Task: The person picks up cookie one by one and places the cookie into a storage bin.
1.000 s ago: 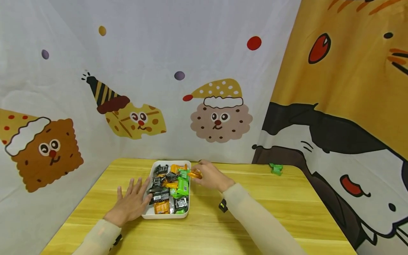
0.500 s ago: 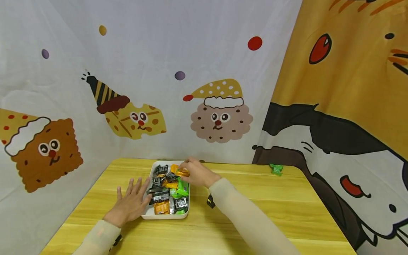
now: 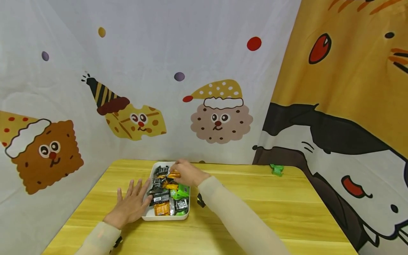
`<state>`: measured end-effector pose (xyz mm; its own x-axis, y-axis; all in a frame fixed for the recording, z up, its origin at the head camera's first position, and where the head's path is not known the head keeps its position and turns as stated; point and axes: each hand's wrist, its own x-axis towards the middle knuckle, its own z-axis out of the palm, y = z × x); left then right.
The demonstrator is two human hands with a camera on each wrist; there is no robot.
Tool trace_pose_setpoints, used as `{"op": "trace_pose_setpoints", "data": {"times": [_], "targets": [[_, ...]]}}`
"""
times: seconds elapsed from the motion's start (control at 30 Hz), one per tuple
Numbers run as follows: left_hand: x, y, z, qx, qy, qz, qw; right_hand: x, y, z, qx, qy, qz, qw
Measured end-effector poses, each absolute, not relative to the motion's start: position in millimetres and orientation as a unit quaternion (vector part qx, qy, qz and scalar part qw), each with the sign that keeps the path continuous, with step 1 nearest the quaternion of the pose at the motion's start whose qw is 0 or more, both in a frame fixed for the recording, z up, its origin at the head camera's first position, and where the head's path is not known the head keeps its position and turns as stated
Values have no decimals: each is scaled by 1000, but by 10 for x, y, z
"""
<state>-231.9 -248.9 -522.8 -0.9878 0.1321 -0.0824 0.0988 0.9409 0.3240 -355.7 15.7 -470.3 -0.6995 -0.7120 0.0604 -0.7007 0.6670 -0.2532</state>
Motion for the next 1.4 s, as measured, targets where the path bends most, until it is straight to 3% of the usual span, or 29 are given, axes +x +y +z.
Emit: {"op": "trace_pose_setpoints", "data": {"times": [0.77, 1.4], "targets": [[-2333, -2496, -5221, 62, 983, 161, 56, -3509, 510, -4773, -398, 904, -154, 32], [-2320, -2474, -5192, 58, 985, 152, 59, -3394, 1292, -4939, -364, 912, -189, 8]]}}
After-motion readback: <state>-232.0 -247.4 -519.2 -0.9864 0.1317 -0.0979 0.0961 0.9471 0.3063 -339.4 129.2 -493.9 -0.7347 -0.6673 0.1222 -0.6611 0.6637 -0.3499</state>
